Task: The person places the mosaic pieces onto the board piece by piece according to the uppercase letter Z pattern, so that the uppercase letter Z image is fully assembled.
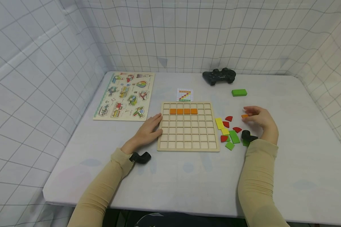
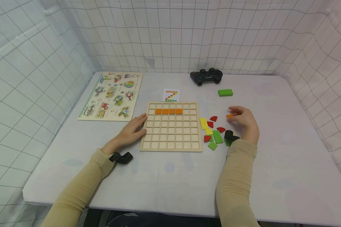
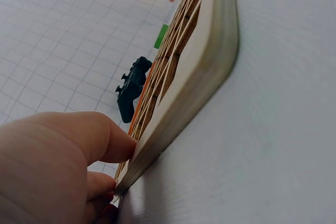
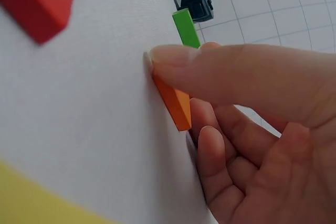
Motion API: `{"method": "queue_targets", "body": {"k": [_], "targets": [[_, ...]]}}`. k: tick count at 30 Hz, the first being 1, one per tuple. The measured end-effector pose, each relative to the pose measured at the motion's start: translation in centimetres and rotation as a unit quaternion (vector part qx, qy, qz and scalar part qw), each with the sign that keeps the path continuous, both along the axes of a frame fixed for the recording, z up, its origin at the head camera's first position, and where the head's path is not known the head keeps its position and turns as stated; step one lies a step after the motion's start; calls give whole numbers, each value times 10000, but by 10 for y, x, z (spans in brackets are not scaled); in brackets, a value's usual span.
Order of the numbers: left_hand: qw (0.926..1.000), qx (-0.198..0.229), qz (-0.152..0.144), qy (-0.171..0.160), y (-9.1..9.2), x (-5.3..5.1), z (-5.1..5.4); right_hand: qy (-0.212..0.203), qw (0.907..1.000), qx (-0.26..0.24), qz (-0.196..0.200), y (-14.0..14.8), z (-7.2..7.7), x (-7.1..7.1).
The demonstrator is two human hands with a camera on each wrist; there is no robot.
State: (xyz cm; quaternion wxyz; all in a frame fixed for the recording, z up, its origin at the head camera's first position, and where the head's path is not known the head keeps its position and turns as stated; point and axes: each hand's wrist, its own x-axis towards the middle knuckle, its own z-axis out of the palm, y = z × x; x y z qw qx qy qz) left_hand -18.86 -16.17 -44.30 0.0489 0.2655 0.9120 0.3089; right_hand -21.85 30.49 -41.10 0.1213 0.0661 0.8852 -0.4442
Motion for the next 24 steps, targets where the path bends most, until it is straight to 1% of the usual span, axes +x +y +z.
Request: {"method": "queue_targets", "body": {"k": [4, 11, 15, 24], "targets": [[10000, 10, 12, -23, 0, 0, 0, -28, 10000, 31, -60, -1, 0, 0], [10000, 32, 19, -5, 0, 0, -1, -17, 9990, 81, -429, -3, 1, 0], [10000, 64, 10, 54, 0, 0, -1, -17, 9983, 101, -567, -3, 0, -1], [9999, 77, -4, 94, 0, 1, 0, 181, 9984, 59, -524, -8, -1, -4]]}}
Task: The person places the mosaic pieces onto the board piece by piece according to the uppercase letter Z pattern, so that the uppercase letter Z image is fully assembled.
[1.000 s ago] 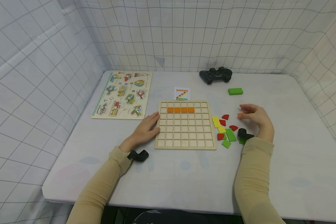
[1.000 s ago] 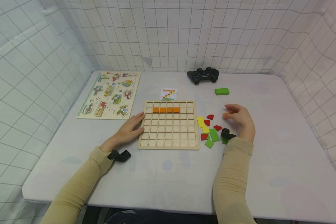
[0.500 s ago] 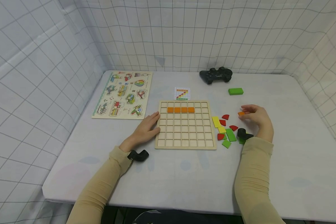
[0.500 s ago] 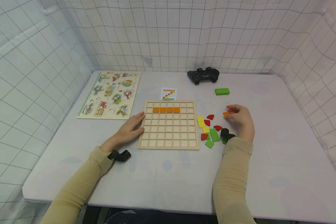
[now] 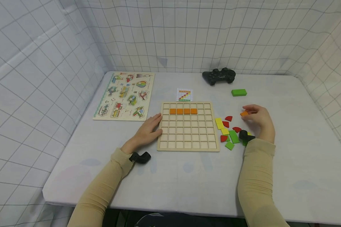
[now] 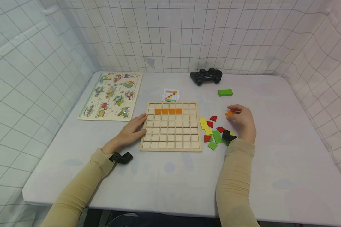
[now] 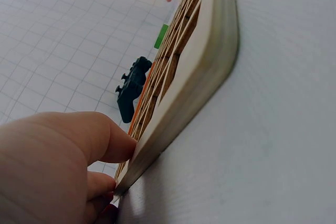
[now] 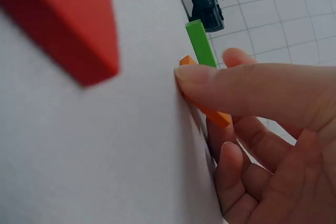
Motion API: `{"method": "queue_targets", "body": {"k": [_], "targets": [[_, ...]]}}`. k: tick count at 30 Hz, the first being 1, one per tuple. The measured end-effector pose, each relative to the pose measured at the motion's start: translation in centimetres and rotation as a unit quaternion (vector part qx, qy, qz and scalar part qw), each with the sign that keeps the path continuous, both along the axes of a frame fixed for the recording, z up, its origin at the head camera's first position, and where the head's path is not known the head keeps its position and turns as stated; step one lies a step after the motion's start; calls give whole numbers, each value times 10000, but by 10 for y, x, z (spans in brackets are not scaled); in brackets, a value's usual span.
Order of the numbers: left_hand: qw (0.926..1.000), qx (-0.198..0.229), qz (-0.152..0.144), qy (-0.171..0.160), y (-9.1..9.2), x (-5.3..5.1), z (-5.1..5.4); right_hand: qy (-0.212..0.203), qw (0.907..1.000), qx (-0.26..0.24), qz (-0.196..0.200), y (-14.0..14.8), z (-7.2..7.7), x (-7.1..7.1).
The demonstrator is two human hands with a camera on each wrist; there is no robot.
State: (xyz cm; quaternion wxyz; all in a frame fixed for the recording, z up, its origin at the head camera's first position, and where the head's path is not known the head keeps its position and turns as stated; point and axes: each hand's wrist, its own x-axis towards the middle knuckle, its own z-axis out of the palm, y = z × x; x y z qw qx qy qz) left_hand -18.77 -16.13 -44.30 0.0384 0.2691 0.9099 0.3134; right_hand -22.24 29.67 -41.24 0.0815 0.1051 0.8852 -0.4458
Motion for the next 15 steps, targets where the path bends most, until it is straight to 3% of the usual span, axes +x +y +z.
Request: {"method": "queue_targets", "body": {"k": [9, 15], "targets": [[10000, -14, -1, -3, 0, -1, 0, 49, 9999, 143, -56, -6, -2, -5], [10000, -20, -4, -20, 0, -1, -1, -126, 9996, 233, 58, -25, 4, -12]]}}
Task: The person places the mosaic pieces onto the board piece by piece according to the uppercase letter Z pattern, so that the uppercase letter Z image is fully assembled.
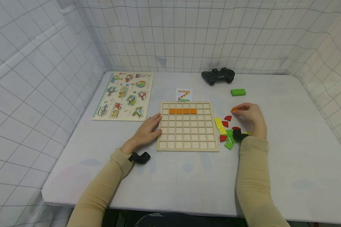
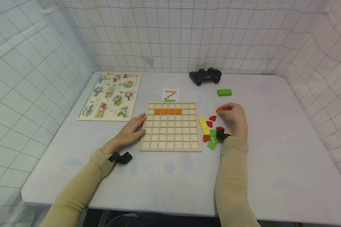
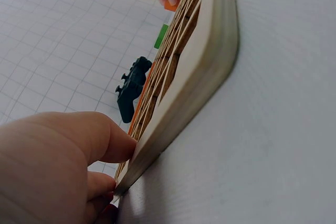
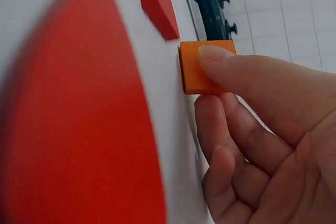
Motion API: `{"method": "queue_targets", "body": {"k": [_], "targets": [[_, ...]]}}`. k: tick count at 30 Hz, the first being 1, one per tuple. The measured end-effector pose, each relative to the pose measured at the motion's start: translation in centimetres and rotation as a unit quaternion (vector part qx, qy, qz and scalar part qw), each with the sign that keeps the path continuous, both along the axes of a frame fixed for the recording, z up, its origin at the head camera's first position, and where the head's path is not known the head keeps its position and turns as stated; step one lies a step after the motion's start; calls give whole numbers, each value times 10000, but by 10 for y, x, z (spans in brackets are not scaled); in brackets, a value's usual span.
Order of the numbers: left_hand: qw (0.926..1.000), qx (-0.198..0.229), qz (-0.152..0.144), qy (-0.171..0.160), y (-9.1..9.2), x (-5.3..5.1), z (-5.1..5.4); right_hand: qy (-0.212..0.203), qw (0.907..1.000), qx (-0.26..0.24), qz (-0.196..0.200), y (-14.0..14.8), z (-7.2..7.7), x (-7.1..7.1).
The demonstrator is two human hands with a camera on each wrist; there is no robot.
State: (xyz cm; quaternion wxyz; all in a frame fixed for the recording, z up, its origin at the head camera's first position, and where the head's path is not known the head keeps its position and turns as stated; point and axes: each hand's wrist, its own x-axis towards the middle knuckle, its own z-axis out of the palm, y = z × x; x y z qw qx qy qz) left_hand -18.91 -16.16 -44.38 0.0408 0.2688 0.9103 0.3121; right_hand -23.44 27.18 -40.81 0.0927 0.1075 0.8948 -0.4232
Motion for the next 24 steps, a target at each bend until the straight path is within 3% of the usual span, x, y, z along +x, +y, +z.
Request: {"method": "queue_targets", "body": {"k": [10, 17, 24], "targets": [[10000, -37, 3, -58, -1, 0, -1, 757, 9945, -63, 726, -44, 16, -18], [10000, -9, -2, -69, -1, 0, 0, 774, 9901, -143, 1160, -75, 24, -22], [10000, -6, -21, -48, -1, 0, 1, 786, 9850, -87, 1532, -94, 18, -25]]}}
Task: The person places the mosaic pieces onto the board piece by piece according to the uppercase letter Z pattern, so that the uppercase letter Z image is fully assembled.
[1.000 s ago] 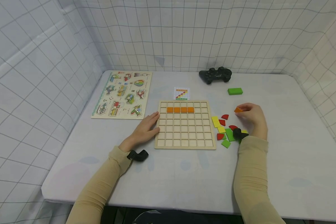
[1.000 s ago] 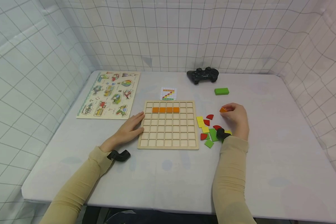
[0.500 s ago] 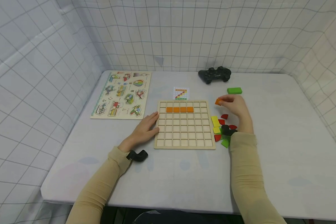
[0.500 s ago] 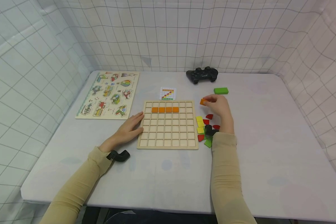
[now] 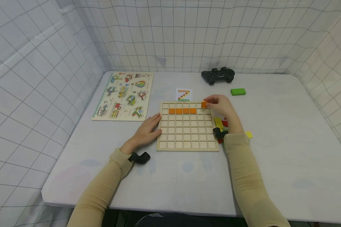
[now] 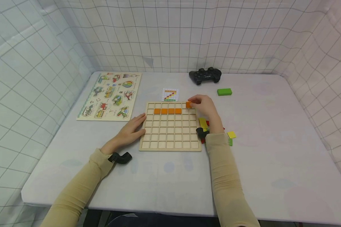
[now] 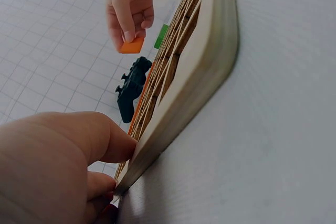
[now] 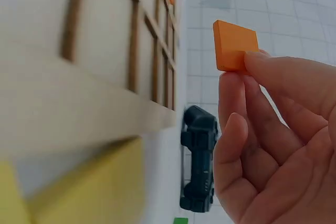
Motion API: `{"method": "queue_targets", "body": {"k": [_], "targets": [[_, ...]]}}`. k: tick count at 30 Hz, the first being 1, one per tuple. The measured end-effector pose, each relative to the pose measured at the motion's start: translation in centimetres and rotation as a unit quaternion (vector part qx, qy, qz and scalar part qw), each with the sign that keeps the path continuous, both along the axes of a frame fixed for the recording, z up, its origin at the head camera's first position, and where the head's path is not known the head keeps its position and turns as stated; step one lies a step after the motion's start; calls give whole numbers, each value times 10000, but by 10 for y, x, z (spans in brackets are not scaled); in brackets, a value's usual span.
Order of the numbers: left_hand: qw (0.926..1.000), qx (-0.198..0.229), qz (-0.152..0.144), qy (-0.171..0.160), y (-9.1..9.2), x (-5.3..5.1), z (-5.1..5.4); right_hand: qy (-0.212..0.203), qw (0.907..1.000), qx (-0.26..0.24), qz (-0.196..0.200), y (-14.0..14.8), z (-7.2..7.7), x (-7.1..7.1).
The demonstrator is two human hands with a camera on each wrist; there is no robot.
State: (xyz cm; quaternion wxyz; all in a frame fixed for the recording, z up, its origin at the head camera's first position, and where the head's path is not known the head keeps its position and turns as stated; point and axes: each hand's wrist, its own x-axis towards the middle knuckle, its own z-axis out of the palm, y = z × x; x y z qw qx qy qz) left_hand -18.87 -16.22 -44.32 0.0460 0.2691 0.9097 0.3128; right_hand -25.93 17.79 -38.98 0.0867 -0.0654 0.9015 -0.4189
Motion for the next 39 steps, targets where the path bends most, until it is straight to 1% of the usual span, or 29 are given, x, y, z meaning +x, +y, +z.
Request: {"method": "queue_targets", "body": {"k": [7, 13, 18, 21, 26, 31, 32, 34, 36, 39], "targets": [[10000, 57, -36, 9, 1, 1, 1, -292, 9995, 36, 76, -4, -9, -1], [10000, 53, -20, 60, 0, 1, 1, -299, 9990, 113, 307, -7, -18, -4], [9999, 75, -23, 87, 0, 1, 1, -368, 9985, 221, 328, -7, -19, -5], [9999, 66, -15, 92, 0, 1, 1, -508, 9977, 200, 407, -6, -18, -5], [10000, 43, -9, 73, 0, 0, 0, -757, 9963, -89, 391, 6, -9, -3], [9994, 292, -75, 153, 0, 2, -1, -749, 9966, -144, 301, 26, 1, 2], [9992, 316, -90, 236, 0, 2, -2, -741, 9967, -150, 285, 29, 2, 4], [9988, 397, -116, 273, 0, 3, -1, -757, 9966, -216, 249, 37, 4, 6], [9990, 368, -101, 227, 0, 3, -1, -759, 9964, -299, 233, 44, 4, 8], [9997, 221, -35, 63, 1, 2, 0, -776, 9957, -445, 236, 53, 3, 10]]}}
